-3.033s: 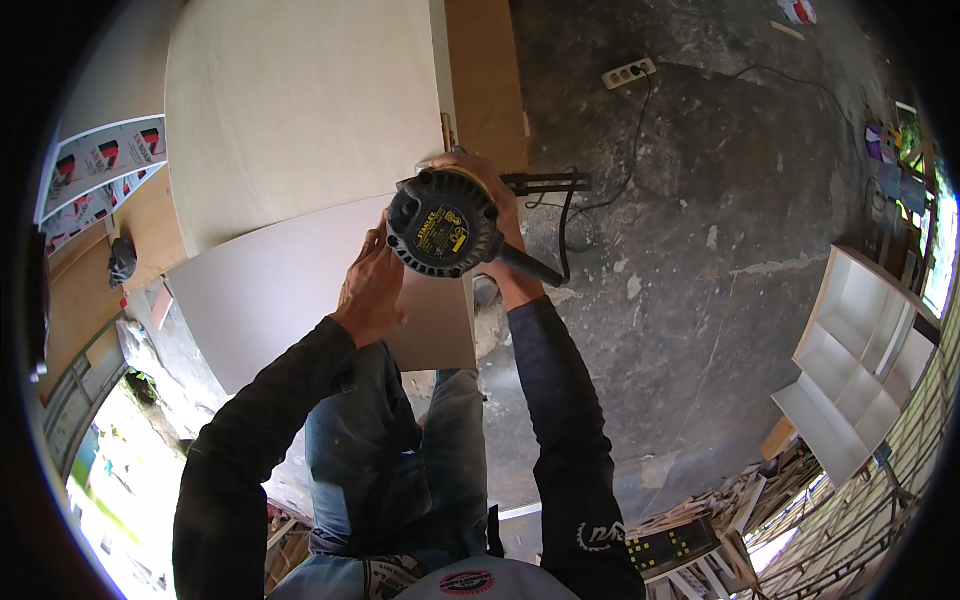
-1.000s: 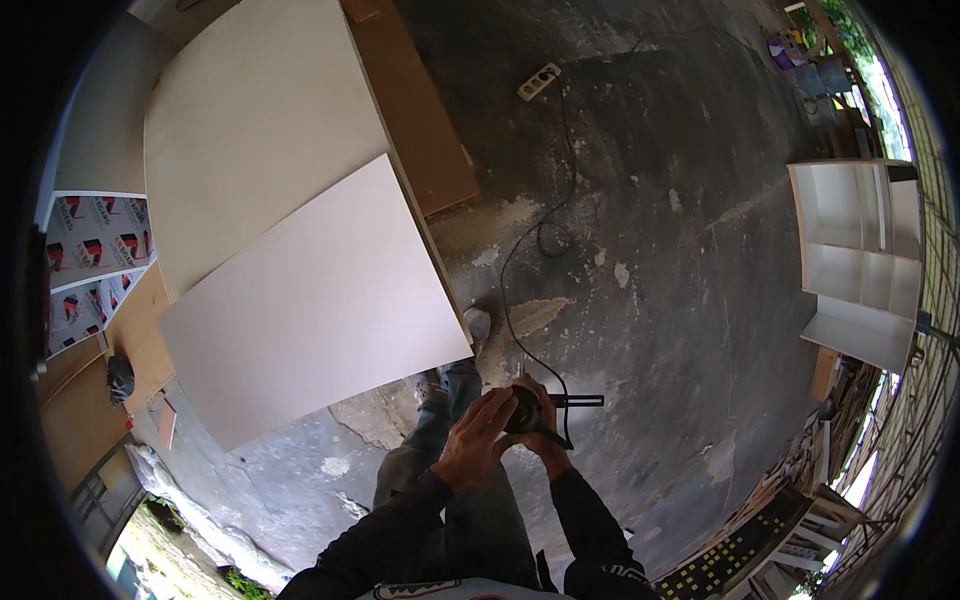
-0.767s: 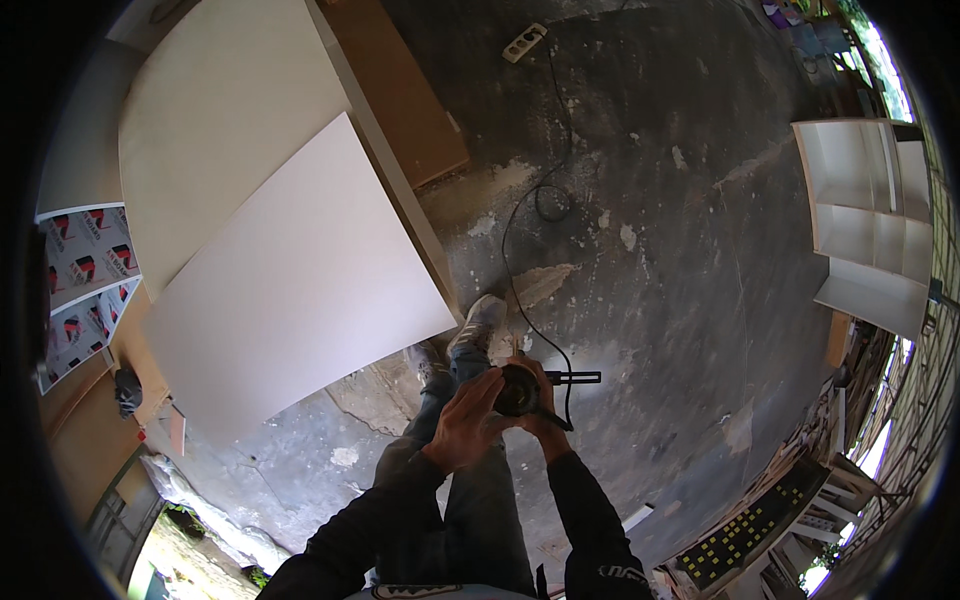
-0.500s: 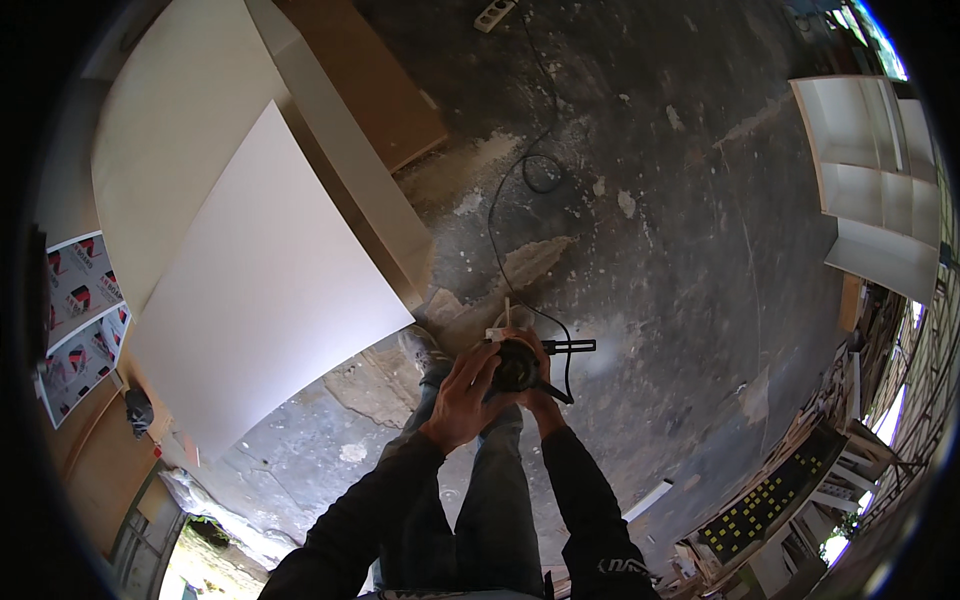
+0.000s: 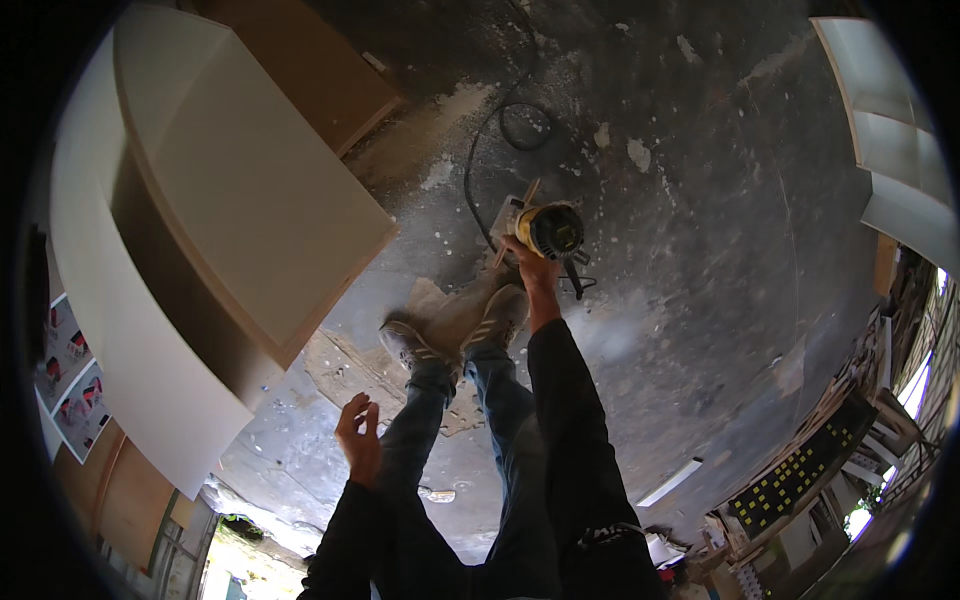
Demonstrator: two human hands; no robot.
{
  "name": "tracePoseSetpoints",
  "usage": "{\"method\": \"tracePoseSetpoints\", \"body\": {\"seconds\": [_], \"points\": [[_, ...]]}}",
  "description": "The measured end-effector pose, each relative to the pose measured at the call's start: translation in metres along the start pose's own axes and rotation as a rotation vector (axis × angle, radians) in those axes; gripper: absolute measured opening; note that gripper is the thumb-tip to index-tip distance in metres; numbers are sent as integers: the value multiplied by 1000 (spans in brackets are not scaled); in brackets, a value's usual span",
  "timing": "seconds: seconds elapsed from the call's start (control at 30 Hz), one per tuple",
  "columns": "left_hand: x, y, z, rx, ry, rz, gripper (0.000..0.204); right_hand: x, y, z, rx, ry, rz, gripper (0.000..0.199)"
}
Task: The person uses a handheld router on a board, fits a white panel into a cabinet frame, and then measures and hammers nails into a wooden board on a workbench.
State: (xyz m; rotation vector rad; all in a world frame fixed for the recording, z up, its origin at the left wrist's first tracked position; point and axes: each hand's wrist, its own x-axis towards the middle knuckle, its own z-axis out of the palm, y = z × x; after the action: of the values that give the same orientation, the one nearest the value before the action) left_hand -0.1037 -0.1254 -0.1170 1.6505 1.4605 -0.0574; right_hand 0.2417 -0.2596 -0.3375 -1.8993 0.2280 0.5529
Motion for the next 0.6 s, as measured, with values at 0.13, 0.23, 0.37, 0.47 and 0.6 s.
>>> {"method": "tracePoseSetpoints", "body": {"seconds": [0.13,0.23,0.37,0.47,0.6], "points": [[22,-43,-7,-237,67,-272,33,113,43,-40,-55,86,-127,41],[37,-21,-10,-265,86,-207,39,151,39,-46,61,107,-66,49],[47,7,2,-221,-32,-211,43,188,22,-59,108,237,-159,48],[54,29,12,-231,-60,-178,44,216,28,-79,243,220,-186,43],[58,32,18,-256,-76,-186,45,218,38,-77,268,214,-127,44]]}}
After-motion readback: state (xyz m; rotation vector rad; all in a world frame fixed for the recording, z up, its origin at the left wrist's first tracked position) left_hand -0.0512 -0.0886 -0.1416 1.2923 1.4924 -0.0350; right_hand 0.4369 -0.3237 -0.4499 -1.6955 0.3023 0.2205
